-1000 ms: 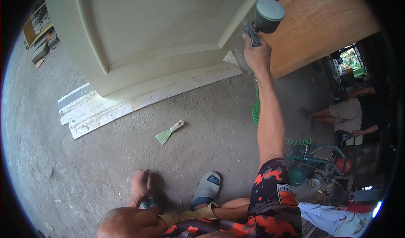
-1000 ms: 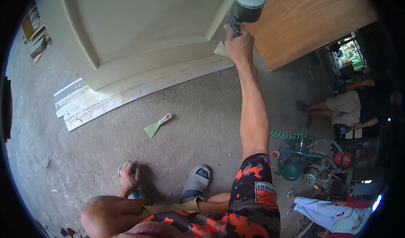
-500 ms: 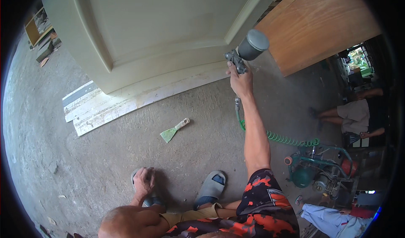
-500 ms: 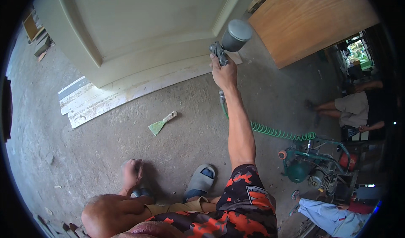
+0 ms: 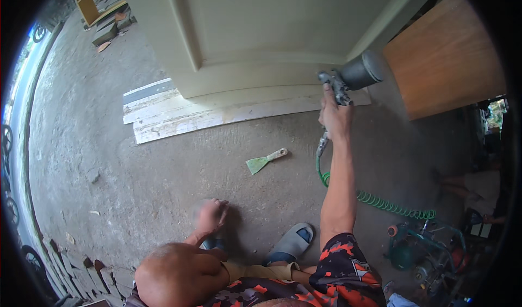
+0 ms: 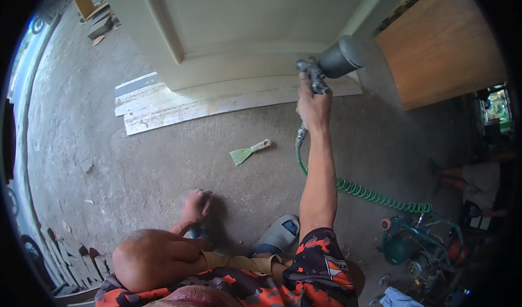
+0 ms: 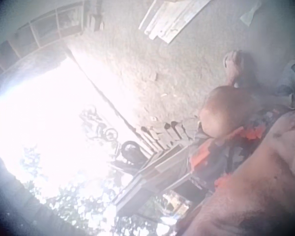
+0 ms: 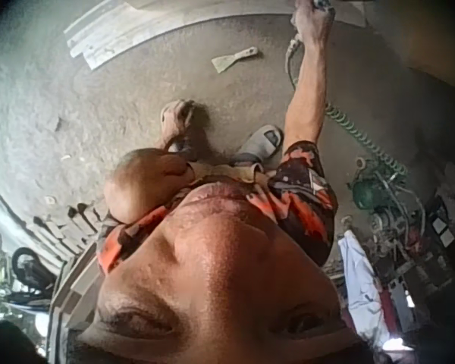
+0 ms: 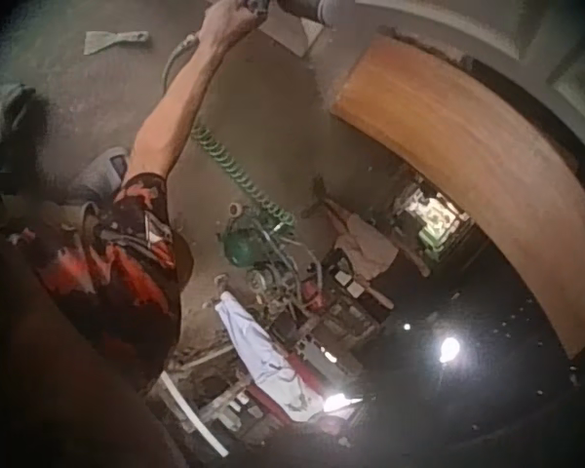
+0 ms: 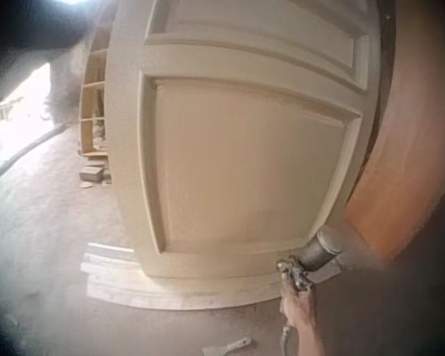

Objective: The person paints the base of a door frame using a spray gun while holding a scraper to protect the floor.

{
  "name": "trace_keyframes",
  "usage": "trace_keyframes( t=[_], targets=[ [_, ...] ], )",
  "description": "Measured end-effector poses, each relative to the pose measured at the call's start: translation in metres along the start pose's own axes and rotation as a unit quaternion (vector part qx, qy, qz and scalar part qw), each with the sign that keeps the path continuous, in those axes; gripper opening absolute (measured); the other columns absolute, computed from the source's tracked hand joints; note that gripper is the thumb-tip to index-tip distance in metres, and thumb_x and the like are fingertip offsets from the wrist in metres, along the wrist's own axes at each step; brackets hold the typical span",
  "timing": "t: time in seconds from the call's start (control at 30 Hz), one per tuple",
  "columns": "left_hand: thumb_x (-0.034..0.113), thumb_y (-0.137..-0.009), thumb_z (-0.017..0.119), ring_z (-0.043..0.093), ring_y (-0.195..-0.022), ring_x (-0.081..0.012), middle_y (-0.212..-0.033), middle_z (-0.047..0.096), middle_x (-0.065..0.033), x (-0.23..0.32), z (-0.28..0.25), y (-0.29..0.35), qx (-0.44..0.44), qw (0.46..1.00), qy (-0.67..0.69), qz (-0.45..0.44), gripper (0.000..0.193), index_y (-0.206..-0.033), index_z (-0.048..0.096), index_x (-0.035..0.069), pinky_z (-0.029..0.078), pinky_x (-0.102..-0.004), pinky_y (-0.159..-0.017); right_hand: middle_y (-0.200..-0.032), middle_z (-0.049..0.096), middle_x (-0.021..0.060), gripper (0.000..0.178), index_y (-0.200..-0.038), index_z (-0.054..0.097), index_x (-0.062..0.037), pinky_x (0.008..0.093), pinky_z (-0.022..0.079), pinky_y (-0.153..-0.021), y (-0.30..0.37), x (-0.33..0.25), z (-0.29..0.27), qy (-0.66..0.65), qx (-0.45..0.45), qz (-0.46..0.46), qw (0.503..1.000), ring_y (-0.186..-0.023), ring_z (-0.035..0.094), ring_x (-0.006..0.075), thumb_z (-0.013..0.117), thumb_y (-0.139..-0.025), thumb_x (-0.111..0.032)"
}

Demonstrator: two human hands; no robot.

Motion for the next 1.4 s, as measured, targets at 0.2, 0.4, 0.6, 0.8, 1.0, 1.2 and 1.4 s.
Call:
trace_keyframes(
  t=[0.2, 0.4, 0.6, 0.8, 1.0, 1.2, 1.4],
  targets=[
    [0.012, -0.097, 0.079, 0.075, -0.09, -0.0403, -0.099, 0.074, -0.0168, 0.004, 0.003, -0.002, -0.002, 1.0, 0.022, 0.0, 0.021, -0.118, 0.079, 0.008, 0.06, -0.0485, -0.078, -0.066, 0.054, -0.0064, 0.036, -0.096, 0.067, -0.01, 0.0259, 0.039, -0.041, 0.061, -0.013, 0.127, -0.105, -0.203, -0.004, 0.974, -0.047, 0.047, 0.0052, 0.068, -0.117, -0.04],
    [0.011, -0.097, 0.079, 0.075, -0.091, -0.0394, -0.1, 0.074, -0.0163, 0.006, 0.0, -0.002, 0.008, 1.0, 0.025, 0.013, 0.022, -0.119, 0.079, 0.008, 0.06, -0.0473, -0.078, -0.059, 0.047, -0.0061, 0.05, -0.08, 0.057, -0.0108, 0.0275, 0.03, -0.04, 0.095, -0.037, 0.216, -0.227, -0.254, 0.051, 0.939, -0.041, 0.041, 0.0065, 0.07, -0.116, -0.043],
    [0.016, -0.1, 0.079, 0.074, -0.093, -0.0405, -0.102, 0.073, -0.0154, 0.005, 0.002, 0.003, -0.002, 0.999, 0.02, 0.031, 0.019, -0.118, 0.077, 0.007, 0.06, -0.0484, -0.079, -0.058, 0.047, -0.0059, 0.05, -0.079, 0.057, -0.0114, 0.0278, 0.027, -0.038, 0.093, -0.111, 0.219, -0.254, -0.249, -0.038, 0.934, -0.04, 0.04, 0.0054, 0.071, -0.116, -0.042],
    [0.018, -0.102, 0.078, 0.074, -0.093, -0.0397, -0.102, 0.073, -0.0149, 0.005, 0.003, 0.002, -0.005, 0.999, 0.018, 0.044, 0.019, -0.118, 0.078, 0.009, 0.06, -0.0488, -0.079, -0.06, 0.054, -0.0058, 0.045, -0.086, 0.068, -0.0073, 0.0249, 0.038, -0.04, 0.078, -0.227, 0.188, -0.204, -0.259, -0.175, 0.928, -0.045, 0.052, 0.0055, 0.071, -0.116, -0.041],
    [0.018, -0.102, 0.078, 0.074, -0.094, -0.0394, -0.103, 0.073, -0.0145, 0.005, 0.0, 0.003, -0.01, 0.998, 0.025, 0.049, 0.019, -0.119, 0.077, 0.009, 0.06, -0.0482, -0.081, -0.06, 0.053, -0.0035, 0.048, -0.079, 0.06, -0.0094, 0.0284, 0.03, -0.041, 0.068, -0.321, 0.171, -0.201, -0.232, -0.328, 0.893, -0.043, 0.043, 0.0054, 0.074, -0.114, -0.039],
    [0.02, -0.101, 0.077, 0.074, -0.098, -0.0398, -0.106, 0.073, -0.015, 0.002, 0.006, 0.004, -0.018, 0.998, 0.027, 0.045, 0.022, -0.121, 0.076, 0.01, 0.06, -0.0486, -0.083, -0.066, 0.061, -0.0033, 0.038, -0.093, 0.076, -0.0064, 0.0271, 0.038, -0.043, 0.067, -0.363, 0.147, -0.178, -0.19, -0.378, 0.888, -0.048, 0.051, 0.0044, 0.073, -0.115, -0.037],
    [0.022, -0.103, 0.075, 0.073, -0.099, -0.0405, -0.106, 0.072, -0.0156, -0.001, 0.005, 0.006, -0.012, 0.999, 0.025, 0.046, 0.023, -0.122, 0.076, 0.01, 0.06, -0.0497, -0.084, -0.064, 0.058, -0.0055, 0.029, -0.105, 0.08, -0.0054, 0.0285, 0.037, -0.048, 0.06, -0.337, 0.15, -0.061, -0.182, -0.484, 0.854, -0.052, 0.049, 0.0043, 0.077, -0.113, -0.033]
  ],
)
Point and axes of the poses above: each hand's wrist, its own y-axis away from the middle knuckle, its own z-axis out of the palm, x = y × z, the point moved 9 cm from there along -y, towards the middle knuckle
